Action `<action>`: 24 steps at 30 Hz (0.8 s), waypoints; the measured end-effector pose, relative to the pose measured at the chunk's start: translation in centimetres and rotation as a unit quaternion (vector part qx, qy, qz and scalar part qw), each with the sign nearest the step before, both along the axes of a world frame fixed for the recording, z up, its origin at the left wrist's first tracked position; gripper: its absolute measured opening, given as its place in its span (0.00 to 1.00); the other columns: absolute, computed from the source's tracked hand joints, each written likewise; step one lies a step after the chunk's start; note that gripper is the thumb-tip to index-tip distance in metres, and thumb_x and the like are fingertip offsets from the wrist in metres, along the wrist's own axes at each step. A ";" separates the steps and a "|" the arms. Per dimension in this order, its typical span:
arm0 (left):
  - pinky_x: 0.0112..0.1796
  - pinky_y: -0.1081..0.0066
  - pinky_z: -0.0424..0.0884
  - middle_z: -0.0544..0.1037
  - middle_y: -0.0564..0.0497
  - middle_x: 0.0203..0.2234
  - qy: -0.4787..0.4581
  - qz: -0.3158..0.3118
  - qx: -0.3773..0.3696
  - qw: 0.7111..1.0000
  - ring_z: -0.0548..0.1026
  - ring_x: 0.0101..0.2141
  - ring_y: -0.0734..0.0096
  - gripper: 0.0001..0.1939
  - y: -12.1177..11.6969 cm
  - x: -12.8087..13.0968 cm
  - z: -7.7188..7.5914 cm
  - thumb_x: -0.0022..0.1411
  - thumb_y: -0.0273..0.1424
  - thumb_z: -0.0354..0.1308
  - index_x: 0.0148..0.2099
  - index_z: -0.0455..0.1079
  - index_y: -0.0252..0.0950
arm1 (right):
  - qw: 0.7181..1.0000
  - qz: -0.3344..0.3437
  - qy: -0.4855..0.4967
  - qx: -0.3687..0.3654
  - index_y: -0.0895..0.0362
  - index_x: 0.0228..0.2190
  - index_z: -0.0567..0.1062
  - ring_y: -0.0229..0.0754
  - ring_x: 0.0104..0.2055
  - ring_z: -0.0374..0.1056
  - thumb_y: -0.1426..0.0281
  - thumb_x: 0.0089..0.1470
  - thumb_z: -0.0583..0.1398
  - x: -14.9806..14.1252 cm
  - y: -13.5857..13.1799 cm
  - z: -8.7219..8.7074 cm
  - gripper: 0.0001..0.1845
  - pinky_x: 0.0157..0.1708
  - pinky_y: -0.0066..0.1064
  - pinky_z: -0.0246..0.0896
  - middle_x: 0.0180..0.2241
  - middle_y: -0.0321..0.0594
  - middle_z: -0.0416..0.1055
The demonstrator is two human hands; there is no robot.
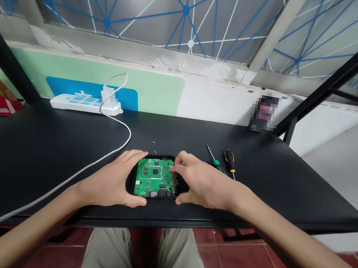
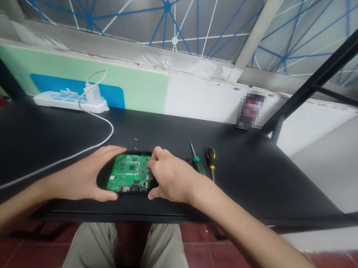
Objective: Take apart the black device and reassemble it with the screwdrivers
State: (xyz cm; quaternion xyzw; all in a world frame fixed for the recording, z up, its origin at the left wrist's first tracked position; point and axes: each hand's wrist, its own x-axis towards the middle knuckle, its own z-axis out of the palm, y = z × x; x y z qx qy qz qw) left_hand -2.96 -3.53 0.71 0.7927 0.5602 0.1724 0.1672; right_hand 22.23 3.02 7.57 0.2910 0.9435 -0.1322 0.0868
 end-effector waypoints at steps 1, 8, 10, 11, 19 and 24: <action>0.65 0.42 0.61 0.63 0.35 0.66 -0.002 0.000 0.000 1.000 0.63 0.65 0.37 0.52 0.0 0.0 0.0 0.50 0.48 0.70 0.70 0.54 0.35 | 1.000 0.001 0.001 0.005 0.67 0.50 0.77 0.52 0.52 0.68 0.67 0.49 0.73 -0.1 0.0 -0.1 0.28 0.56 0.40 0.66 0.52 0.54 0.66; 0.64 0.42 0.61 0.64 0.35 0.66 -0.012 0.003 0.008 1.000 0.64 0.65 0.37 0.51 0.0 -0.1 -0.1 0.50 0.47 0.71 0.70 0.55 0.36 | 0.998 0.041 -0.034 0.037 0.68 0.32 0.79 0.52 0.47 0.67 0.71 0.45 0.71 -1.4 -0.4 -0.1 0.14 0.53 0.40 0.66 0.48 0.55 0.68; 0.65 0.43 0.61 0.63 0.34 0.66 -0.010 0.002 0.004 1.000 0.63 0.65 0.37 0.52 0.0 -0.1 -0.2 0.50 0.47 0.71 0.70 0.55 0.34 | 0.999 0.029 -0.024 0.027 0.68 0.34 0.78 0.51 0.46 0.66 0.72 0.45 0.71 -1.3 -0.4 -0.1 0.15 0.51 0.40 0.66 0.46 0.54 0.68; 0.65 0.43 0.60 0.63 0.33 0.66 -0.008 0.000 0.003 1.000 0.63 0.66 0.37 0.53 0.0 -0.2 -0.2 0.50 0.47 0.71 0.70 0.54 0.33 | 0.999 0.021 -0.020 0.019 0.69 0.37 0.77 0.50 0.45 0.66 0.72 0.46 0.70 -1.2 -0.4 0.0 0.16 0.50 0.40 0.66 0.45 0.53 0.68; 0.66 0.43 0.59 0.62 0.33 0.66 -0.009 -0.008 0.002 1.000 0.62 0.66 0.39 0.52 -0.1 -0.1 -0.2 0.51 0.47 0.70 0.70 0.53 0.33 | 0.999 -0.013 -0.032 -0.032 0.68 0.44 0.71 0.46 0.42 0.62 0.71 0.41 0.73 -1.4 0.2 0.2 0.29 0.47 0.37 0.65 0.43 0.46 0.61; 0.65 0.44 0.60 0.63 0.33 0.66 -0.008 -0.009 0.000 1.000 0.62 0.66 0.40 0.53 0.0 -0.1 -0.1 0.50 0.46 0.71 0.71 0.53 0.32 | 0.999 -0.024 -0.006 -0.045 0.66 0.44 0.69 0.41 0.36 0.60 0.71 0.39 0.73 -1.3 0.3 -0.3 0.31 0.43 0.38 0.66 0.43 0.44 0.59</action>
